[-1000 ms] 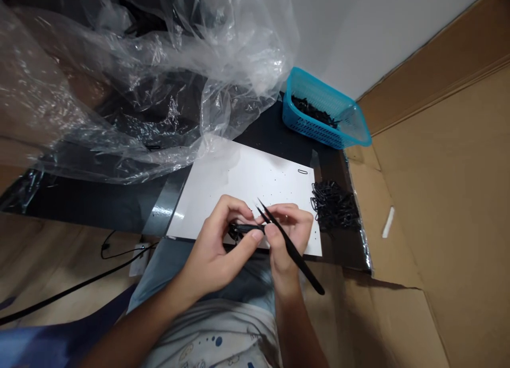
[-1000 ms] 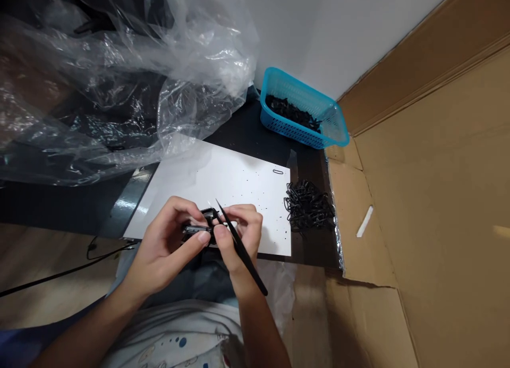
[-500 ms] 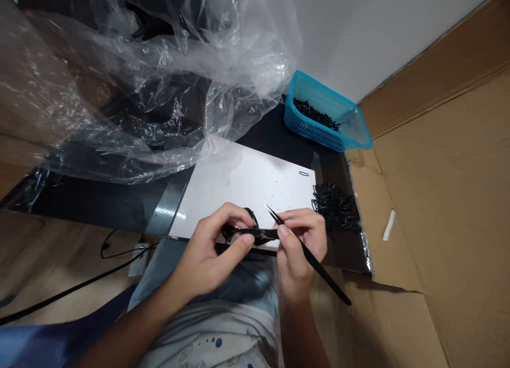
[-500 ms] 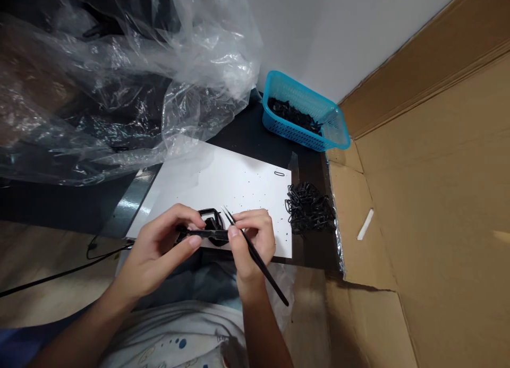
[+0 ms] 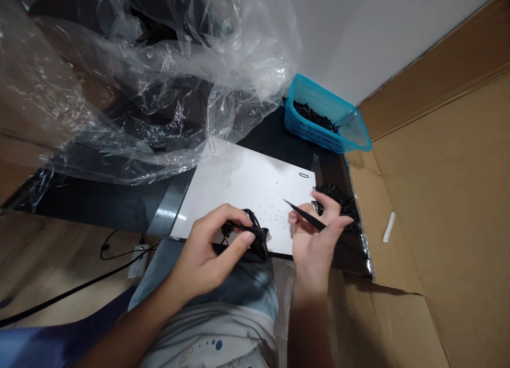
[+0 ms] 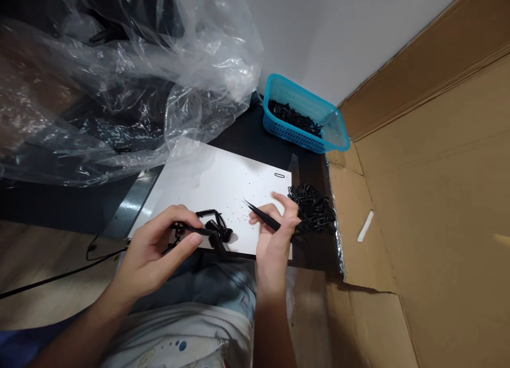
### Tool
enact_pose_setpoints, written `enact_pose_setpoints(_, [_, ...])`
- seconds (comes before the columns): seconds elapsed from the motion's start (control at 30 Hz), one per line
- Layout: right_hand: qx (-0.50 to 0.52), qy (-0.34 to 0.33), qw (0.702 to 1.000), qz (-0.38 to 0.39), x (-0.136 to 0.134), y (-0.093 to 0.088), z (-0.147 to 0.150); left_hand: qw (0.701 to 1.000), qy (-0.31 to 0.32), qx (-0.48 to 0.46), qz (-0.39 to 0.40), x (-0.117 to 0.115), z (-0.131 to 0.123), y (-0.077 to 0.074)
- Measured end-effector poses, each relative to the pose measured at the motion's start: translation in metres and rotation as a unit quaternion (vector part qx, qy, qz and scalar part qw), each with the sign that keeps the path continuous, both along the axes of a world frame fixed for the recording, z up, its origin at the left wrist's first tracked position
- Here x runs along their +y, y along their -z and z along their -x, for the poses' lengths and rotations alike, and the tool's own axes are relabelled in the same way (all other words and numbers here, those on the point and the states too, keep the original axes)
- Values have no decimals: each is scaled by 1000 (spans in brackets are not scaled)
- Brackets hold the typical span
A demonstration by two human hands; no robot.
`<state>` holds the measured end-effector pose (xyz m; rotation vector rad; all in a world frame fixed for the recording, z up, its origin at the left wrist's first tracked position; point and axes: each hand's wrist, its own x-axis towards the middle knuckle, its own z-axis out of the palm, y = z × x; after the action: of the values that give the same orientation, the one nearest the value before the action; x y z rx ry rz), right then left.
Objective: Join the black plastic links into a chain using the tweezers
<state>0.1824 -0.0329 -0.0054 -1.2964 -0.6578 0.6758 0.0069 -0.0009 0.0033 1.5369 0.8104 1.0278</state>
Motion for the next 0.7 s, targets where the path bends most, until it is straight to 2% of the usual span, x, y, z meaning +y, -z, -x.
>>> enact_pose_setpoints(0.1, [24, -118, 991, 53, -6, -1, -9, 1000, 6, -13, 7, 0, 0, 0])
enact_pose_setpoints(0.17, [43, -194, 979, 40, -9, -1, -11, 1000, 2, -13, 12, -1, -1, 2])
enact_pose_setpoints(0.23, [43, -227, 973, 9, -11, -2, -9, 1000, 1, -12, 10, -1, -1, 3])
enact_pose_setpoints(0.33, [-13, -213, 977, -23, -15, -6, -2, 1000, -4, -9, 1, -2, 0, 4])
enact_pose_setpoints(0.43, [-112, -192, 974, -53, -21, -15, 9, 1000, -21, 11, -17, -3, 0, 3])
enact_pose_setpoints(0.57, [-266, -186, 941, -95, -29, -24, 21, 997, -20, 45, -51, -4, 0, 2])
enact_pose_setpoints(0.7, [-334, -190, 918, -100, -31, -25, 24, 995, -20, 59, -78, -5, 1, 2])
